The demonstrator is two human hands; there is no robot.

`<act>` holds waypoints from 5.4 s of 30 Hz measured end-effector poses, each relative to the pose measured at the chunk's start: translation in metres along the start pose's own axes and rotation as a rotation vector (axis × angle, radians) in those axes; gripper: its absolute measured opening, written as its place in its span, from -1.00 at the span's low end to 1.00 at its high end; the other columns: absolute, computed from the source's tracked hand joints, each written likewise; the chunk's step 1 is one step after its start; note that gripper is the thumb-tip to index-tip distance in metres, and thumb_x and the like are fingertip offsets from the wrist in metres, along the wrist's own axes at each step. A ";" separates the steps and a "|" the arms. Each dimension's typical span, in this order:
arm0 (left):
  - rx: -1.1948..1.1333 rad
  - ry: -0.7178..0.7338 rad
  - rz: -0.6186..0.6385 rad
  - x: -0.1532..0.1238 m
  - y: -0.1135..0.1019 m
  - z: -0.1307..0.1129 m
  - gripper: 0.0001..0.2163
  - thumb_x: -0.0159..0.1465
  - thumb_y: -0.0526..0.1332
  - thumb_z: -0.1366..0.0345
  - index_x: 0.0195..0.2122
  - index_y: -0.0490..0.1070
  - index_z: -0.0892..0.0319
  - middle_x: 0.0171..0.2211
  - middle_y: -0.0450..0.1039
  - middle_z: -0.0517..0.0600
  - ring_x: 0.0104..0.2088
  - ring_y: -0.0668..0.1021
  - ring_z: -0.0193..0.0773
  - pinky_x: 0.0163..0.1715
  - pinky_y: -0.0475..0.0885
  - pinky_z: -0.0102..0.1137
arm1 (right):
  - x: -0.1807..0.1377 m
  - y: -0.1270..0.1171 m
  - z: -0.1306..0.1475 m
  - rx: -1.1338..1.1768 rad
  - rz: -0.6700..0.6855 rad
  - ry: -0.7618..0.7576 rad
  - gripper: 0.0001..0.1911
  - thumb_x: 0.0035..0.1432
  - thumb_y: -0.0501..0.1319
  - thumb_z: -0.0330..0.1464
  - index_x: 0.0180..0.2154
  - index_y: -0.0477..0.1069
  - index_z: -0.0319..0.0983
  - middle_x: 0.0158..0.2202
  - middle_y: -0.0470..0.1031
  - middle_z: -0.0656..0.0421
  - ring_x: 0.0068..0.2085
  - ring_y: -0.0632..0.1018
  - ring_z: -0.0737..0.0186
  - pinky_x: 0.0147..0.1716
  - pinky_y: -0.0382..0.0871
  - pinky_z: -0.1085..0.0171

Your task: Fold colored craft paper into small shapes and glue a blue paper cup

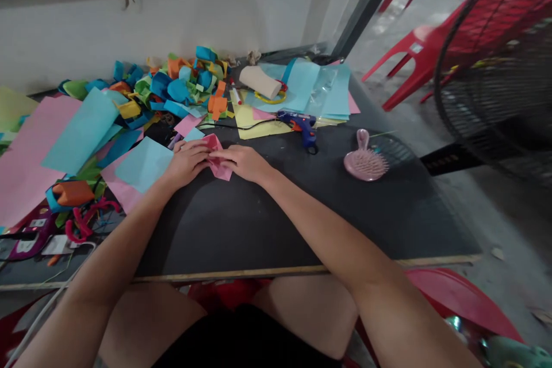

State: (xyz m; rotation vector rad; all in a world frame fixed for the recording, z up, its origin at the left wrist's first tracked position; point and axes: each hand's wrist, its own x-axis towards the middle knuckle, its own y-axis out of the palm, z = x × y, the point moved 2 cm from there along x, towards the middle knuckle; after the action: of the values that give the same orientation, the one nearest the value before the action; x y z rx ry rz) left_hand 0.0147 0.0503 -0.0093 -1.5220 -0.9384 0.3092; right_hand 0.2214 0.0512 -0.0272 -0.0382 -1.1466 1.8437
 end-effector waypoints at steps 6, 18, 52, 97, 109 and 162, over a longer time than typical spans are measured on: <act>0.022 0.054 -0.042 -0.003 0.001 -0.007 -0.79 0.41 0.10 0.30 -0.18 0.56 0.03 -0.13 0.62 -0.04 0.12 0.48 -0.14 0.07 0.32 -0.15 | 0.001 -0.010 0.003 0.097 -0.162 0.040 -0.67 0.31 0.13 -0.37 0.06 0.50 -0.14 -0.05 0.63 0.14 -0.14 0.64 0.22 -0.08 0.51 0.20; 0.045 0.113 -0.059 -0.001 -0.001 -0.007 -0.74 0.44 0.04 0.29 -0.15 0.55 0.09 -0.11 0.59 0.03 0.10 0.49 -0.17 0.04 0.38 -0.23 | -0.003 -0.014 -0.001 0.069 -0.114 -0.027 -0.67 0.27 0.13 -0.43 -0.04 0.56 -0.07 -0.01 0.61 0.18 0.02 0.59 0.16 0.06 0.46 0.07; -0.084 0.142 0.112 -0.003 -0.011 -0.014 -0.88 0.34 0.21 0.30 -0.24 0.56 0.05 -0.12 0.58 -0.03 0.11 0.44 -0.11 0.09 0.29 -0.18 | -0.010 -0.021 0.017 -0.097 0.127 -0.155 -0.68 0.30 0.15 -0.38 0.04 0.50 -0.07 -0.02 0.59 0.13 -0.05 0.52 0.10 0.00 0.37 0.04; 0.556 0.599 -0.110 -0.035 -0.025 -0.071 -0.74 0.38 0.06 0.52 -0.41 0.44 0.22 -0.45 0.47 0.02 -0.35 0.47 -0.28 -0.44 0.24 -0.35 | -0.036 -0.007 0.062 -0.858 -0.033 -0.611 -0.65 0.39 0.03 -0.50 -0.40 0.47 -0.18 -0.34 0.54 0.24 -0.18 0.39 0.28 -0.09 0.13 0.21; 0.510 0.426 0.058 -0.044 -0.025 -0.086 -0.75 0.27 0.04 0.62 -0.41 0.46 0.27 -0.52 0.49 0.01 -0.60 0.46 -0.27 -0.66 0.11 -0.37 | -0.041 -0.015 0.065 -0.772 0.069 -0.544 -0.69 0.38 0.03 -0.51 -0.33 0.49 -0.24 -0.40 0.51 0.19 -0.33 0.33 0.28 -0.35 0.04 0.21; 0.359 0.177 -0.181 -0.028 -0.022 -0.027 -0.73 0.39 0.10 0.34 0.06 0.45 -0.01 0.16 0.41 0.05 0.12 0.47 -0.15 0.04 0.43 -0.25 | -0.031 -0.009 0.053 -0.661 0.194 -0.042 -0.67 0.30 0.09 -0.55 -0.13 0.59 -0.18 -0.04 0.62 0.16 -0.16 0.58 0.23 -0.37 0.28 0.25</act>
State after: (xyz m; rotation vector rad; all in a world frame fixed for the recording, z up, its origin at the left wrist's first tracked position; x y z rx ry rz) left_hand 0.0069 0.0095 0.0076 -1.1087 -0.8230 0.1961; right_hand 0.2215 -0.0062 -0.0037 -0.5035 -1.7872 1.5526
